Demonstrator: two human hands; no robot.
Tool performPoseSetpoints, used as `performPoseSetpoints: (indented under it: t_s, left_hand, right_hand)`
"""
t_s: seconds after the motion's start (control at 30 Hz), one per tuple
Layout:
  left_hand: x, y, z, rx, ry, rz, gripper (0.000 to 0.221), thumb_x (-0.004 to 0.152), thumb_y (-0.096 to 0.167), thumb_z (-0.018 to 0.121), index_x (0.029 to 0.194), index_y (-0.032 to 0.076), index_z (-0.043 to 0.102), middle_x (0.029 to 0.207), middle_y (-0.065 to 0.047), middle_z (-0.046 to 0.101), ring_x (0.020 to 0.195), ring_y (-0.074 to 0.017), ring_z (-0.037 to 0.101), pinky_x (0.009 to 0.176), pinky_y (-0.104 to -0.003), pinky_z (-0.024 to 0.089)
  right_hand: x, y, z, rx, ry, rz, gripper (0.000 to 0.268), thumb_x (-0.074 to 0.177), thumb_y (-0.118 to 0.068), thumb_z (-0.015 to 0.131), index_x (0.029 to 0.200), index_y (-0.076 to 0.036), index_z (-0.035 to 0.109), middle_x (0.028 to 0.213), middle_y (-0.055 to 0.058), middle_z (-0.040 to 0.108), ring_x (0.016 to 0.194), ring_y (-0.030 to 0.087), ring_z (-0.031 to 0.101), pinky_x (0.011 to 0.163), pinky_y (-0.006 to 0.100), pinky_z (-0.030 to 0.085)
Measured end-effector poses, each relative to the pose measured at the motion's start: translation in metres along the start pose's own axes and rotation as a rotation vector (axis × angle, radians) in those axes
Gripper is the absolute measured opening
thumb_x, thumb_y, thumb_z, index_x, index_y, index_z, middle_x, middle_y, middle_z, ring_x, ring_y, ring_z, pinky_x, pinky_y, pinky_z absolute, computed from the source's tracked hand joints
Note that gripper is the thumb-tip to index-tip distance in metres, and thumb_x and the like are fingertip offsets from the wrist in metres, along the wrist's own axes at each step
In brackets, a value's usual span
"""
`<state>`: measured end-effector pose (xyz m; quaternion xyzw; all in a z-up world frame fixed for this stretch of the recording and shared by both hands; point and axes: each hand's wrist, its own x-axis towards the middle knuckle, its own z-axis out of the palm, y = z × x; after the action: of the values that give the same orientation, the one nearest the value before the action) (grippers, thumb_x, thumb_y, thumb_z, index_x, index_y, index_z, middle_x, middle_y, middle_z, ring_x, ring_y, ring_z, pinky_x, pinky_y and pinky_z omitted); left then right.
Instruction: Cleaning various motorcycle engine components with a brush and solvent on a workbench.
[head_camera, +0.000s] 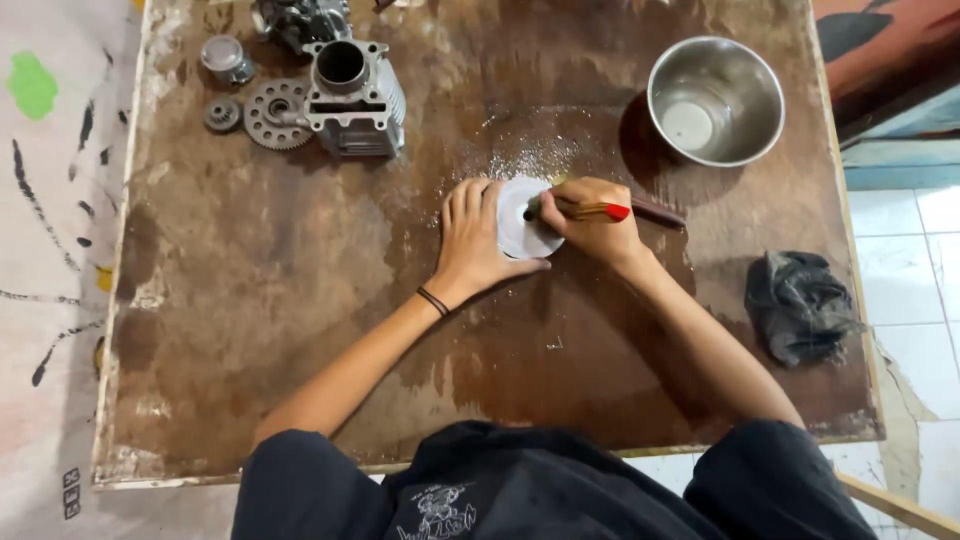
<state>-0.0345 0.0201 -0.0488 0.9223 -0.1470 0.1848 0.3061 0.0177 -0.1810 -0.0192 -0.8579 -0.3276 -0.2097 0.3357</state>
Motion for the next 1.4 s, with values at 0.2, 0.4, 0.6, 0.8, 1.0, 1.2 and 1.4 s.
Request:
performPoseSetpoints:
  t_s: [0.2,0.4,0.6,0.8,1.0,1.2,1.4]
  left_hand:
    - [-0.009,-0.016,0.019,0.140,0.030,0.078,0.109,0.066,0.054,0.092,0.147,0.001,0.041,0.142,-0.017,0.045,0.140,-0.0376,0.039,0.121,-0.052,0.032]
    - [-0.007,-0.005,0.005,0.005,0.004,-0.024,0.119,0.053,0.064,0.094,0.140,0.000,0.043,0.128,-0.019,0.047,0.125,-0.0422,0.041,0.108,-0.056,0.035]
    - [-0.003,0.001,0.000,-0.018,-0.018,-0.047,0.119,0.053,0.064,0.093,0.140,0.000,0.043,0.128,-0.018,0.047,0.125,-0.0405,0.042,0.108,-0.054,0.035]
    - [-0.008,-0.007,0.007,-0.006,-0.054,-0.029,0.118,0.062,0.063,0.092,0.145,-0.003,0.041,0.129,-0.020,0.046,0.126,-0.0397,0.041,0.111,-0.053,0.034]
    - [-0.003,0.002,-0.004,0.007,-0.109,-0.106,0.121,0.053,0.066,0.090,0.140,-0.005,0.043,0.130,-0.020,0.046,0.127,-0.0401,0.040,0.112,-0.054,0.032]
    - [-0.003,-0.002,0.000,0.016,-0.087,-0.048,0.119,0.059,0.070,0.088,0.141,-0.006,0.045,0.130,-0.020,0.048,0.128,-0.0404,0.040,0.112,-0.054,0.031]
    - [0.001,-0.006,0.004,0.075,-0.042,-0.009,0.121,0.058,0.076,0.085,0.135,-0.010,0.048,0.127,-0.021,0.048,0.127,-0.0402,0.040,0.112,-0.055,0.030]
  right_hand:
    - [-0.012,-0.033,-0.005,0.040,-0.211,-0.272,0.014,0.090,-0.015,0.078,0.081,-0.005,0.074,0.069,0.010,0.066,0.062,0.026,0.066,0.057,0.039,0.053]
    - [-0.010,-0.012,0.009,-0.103,-0.112,-0.218,0.020,0.089,-0.015,0.080,0.072,-0.008,0.071,0.066,0.010,0.065,0.058,0.026,0.063,0.055,0.040,0.052]
    - [0.009,-0.017,-0.001,-0.002,-0.063,-0.172,0.016,0.091,-0.016,0.079,0.081,-0.005,0.074,0.067,0.010,0.063,0.059,0.027,0.062,0.055,0.038,0.050]
    - [-0.007,-0.020,-0.003,0.241,-0.156,-0.198,0.019,0.093,-0.018,0.077,0.079,-0.006,0.071,0.069,0.010,0.066,0.059,0.023,0.065,0.056,0.034,0.052]
    - [0.016,0.012,0.014,0.114,0.019,0.259,0.022,0.097,-0.021,0.077,0.088,-0.001,0.075,0.068,0.012,0.070,0.055,0.024,0.069,0.053,0.036,0.052]
    - [0.051,0.022,0.018,-0.081,-0.094,0.315,0.037,0.097,-0.032,0.080,0.078,0.000,0.073,0.064,0.019,0.067,0.061,0.035,0.070,0.057,0.042,0.055]
    - [0.061,0.025,0.056,-0.097,-0.081,0.190,0.033,0.091,-0.030,0.078,0.074,-0.002,0.072,0.063,0.020,0.066,0.061,0.039,0.069,0.061,0.048,0.056]
